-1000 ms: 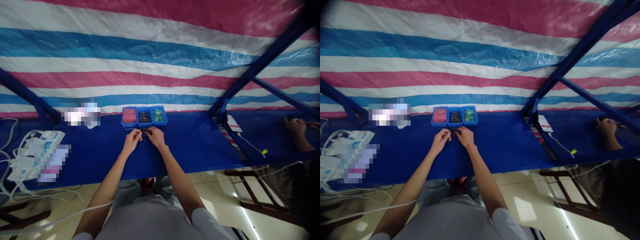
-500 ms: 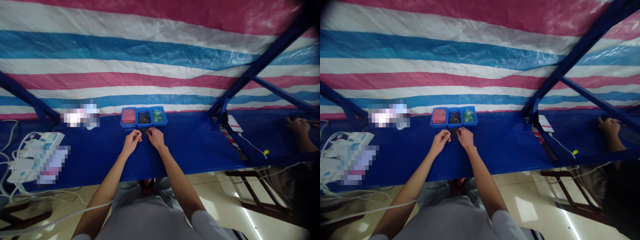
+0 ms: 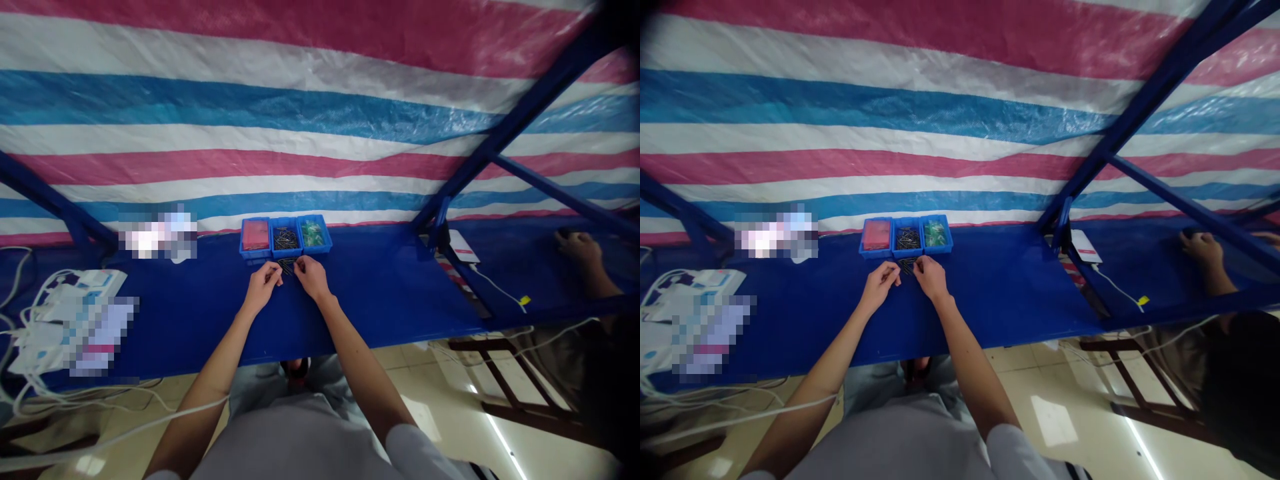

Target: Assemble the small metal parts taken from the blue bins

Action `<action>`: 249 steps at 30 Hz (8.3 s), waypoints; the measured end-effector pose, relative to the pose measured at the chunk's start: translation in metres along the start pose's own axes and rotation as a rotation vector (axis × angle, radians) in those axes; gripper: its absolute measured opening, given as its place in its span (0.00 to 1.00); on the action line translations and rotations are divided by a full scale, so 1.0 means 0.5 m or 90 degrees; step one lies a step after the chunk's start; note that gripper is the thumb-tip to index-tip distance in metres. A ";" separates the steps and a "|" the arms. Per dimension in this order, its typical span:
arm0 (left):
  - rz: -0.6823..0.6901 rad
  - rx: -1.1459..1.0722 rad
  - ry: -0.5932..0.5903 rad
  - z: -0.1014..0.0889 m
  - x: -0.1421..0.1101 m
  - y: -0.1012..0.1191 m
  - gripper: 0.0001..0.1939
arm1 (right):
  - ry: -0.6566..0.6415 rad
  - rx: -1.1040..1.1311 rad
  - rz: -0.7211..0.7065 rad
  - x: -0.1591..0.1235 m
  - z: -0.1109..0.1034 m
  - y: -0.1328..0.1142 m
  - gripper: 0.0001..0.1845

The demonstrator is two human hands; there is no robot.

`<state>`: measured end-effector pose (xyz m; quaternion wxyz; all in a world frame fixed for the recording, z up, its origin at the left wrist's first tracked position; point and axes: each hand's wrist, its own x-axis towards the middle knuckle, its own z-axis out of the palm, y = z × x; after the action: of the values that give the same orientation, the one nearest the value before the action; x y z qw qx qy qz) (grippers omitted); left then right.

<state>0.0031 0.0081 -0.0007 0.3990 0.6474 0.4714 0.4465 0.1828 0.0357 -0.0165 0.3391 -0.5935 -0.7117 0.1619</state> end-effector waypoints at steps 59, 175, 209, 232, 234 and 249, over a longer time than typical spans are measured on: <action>0.005 0.075 -0.018 -0.004 -0.007 -0.010 0.13 | -0.161 0.463 -0.034 -0.018 -0.020 -0.012 0.11; -0.016 0.081 0.010 -0.007 -0.012 0.001 0.11 | -0.060 0.244 -0.188 -0.024 -0.014 -0.024 0.07; -0.019 0.099 0.005 -0.008 -0.013 -0.002 0.16 | -0.029 0.230 -0.150 -0.017 -0.034 -0.014 0.06; -0.010 0.110 0.003 -0.005 -0.014 -0.001 0.14 | -0.046 0.225 -0.165 -0.018 -0.025 -0.014 0.05; -0.010 0.114 0.002 -0.006 -0.015 -0.001 0.15 | -0.049 0.223 -0.165 -0.018 -0.024 -0.014 0.06; -0.002 0.119 0.001 -0.005 -0.015 0.003 0.15 | -0.061 0.229 -0.170 -0.020 -0.017 -0.015 0.06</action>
<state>0.0000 0.0009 -0.0001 0.3374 0.6807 0.5125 0.4001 0.1837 0.0228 -0.0083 0.4241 -0.4157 -0.7587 0.2680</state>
